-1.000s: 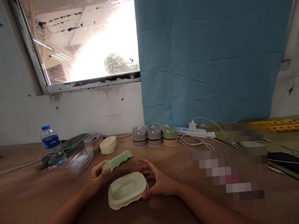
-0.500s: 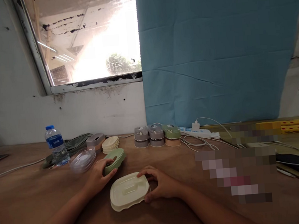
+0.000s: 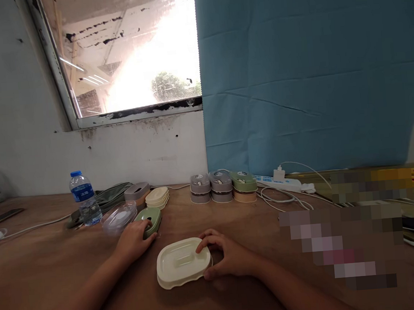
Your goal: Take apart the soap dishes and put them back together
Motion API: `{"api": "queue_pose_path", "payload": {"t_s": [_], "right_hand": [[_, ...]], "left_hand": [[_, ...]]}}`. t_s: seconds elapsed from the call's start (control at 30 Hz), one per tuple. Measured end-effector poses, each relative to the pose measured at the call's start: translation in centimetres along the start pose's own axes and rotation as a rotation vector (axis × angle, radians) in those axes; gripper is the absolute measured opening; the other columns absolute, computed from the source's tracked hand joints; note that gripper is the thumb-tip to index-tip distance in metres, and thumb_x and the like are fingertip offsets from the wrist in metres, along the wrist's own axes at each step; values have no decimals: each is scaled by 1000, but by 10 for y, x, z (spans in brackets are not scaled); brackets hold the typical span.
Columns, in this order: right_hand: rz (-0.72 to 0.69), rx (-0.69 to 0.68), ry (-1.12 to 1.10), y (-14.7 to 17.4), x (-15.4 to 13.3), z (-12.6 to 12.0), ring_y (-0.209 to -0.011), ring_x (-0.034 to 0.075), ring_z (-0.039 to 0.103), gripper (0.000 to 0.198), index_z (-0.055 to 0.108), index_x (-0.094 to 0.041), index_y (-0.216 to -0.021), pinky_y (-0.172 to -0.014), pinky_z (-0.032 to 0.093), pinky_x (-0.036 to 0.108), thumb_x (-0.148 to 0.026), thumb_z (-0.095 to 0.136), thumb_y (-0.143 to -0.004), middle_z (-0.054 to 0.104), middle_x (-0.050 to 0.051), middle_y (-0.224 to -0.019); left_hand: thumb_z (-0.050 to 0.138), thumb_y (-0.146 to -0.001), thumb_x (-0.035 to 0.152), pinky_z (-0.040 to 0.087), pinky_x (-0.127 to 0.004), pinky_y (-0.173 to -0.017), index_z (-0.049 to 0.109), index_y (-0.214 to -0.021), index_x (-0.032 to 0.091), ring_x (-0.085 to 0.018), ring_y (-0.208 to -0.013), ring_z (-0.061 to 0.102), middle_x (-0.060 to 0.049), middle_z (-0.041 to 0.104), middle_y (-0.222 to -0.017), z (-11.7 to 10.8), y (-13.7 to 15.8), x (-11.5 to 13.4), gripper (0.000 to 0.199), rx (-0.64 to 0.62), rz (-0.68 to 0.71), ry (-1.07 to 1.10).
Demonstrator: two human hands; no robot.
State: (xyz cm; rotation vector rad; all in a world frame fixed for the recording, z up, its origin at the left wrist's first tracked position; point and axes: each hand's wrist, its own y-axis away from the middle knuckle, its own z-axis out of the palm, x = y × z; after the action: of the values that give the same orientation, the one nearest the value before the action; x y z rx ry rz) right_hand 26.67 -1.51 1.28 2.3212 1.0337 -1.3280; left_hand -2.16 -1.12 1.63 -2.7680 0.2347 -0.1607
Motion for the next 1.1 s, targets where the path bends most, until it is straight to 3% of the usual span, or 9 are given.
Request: {"api": "queue_pose_path", "payload": {"t_s": [0.3, 0.57, 0.67, 0.77, 0.87, 0.97, 1.1], "right_hand": [[-21, 22, -37, -1, 1, 2, -109, 23, 45, 32, 63, -18, -79, -97, 33, 33, -34, 75, -54, 42, 6, -115], [-29, 45, -41, -1, 1, 2, -107, 22, 47, 29, 61, -18, -74, -94, 36, 32, -33, 75, -54, 44, 6, -114], [-39, 61, -56, -1, 1, 3, -107, 21, 48, 28, 60, -18, -74, -93, 37, 32, -33, 75, -54, 44, 7, -114], [-81, 100, -58, -1, 5, 4, -110, 22, 46, 24, 60, -17, -73, -94, 36, 33, -27, 74, -56, 42, 7, -116], [-119, 160, -73, -3, 11, 6, -113, 23, 44, 18, 58, -16, -71, -95, 35, 33, -15, 70, -58, 41, 9, -119], [-118, 209, -94, -5, 16, 8, -115, 23, 43, 16, 57, -16, -72, -96, 34, 33, -8, 64, -59, 40, 9, -120], [-94, 248, -82, -6, 19, 10, -115, 22, 43, 16, 57, -17, -73, -96, 34, 32, -9, 62, -60, 40, 9, -119]], "left_hand": [[49, -77, 32, 39, -31, -80, 56, -96, 16, -22, -92, 53, -9, 59, -95, 4, -5, -13, 26, -10, -9, 23], [49, -77, 36, 37, -40, -88, 53, -105, 12, -27, -100, 49, -13, 55, -106, 11, -6, -13, 36, 86, 34, 62], [45, -81, 35, 36, -40, -91, 52, -107, 16, -25, -105, 46, -12, 52, -111, 1, -3, -5, 33, 135, 170, 262], [43, -83, 33, 34, -38, -96, 55, -103, 20, -21, -106, 47, -8, 54, -110, -14, 3, 7, 27, 3, 438, 488], [49, -81, 30, 27, -38, -102, 59, -100, 21, -18, -104, 50, -6, 58, -104, -21, 10, 17, 24, -131, 649, 583], [56, -75, 26, 33, -34, -99, 61, -99, 21, -18, -98, 54, -6, 61, -101, -19, 14, 21, 26, -204, 758, 612], [55, -69, 13, 43, -27, -86, 60, -104, 21, -17, -93, 56, -5, 62, -103, -11, 14, 19, 37, -248, 784, 595]]}}
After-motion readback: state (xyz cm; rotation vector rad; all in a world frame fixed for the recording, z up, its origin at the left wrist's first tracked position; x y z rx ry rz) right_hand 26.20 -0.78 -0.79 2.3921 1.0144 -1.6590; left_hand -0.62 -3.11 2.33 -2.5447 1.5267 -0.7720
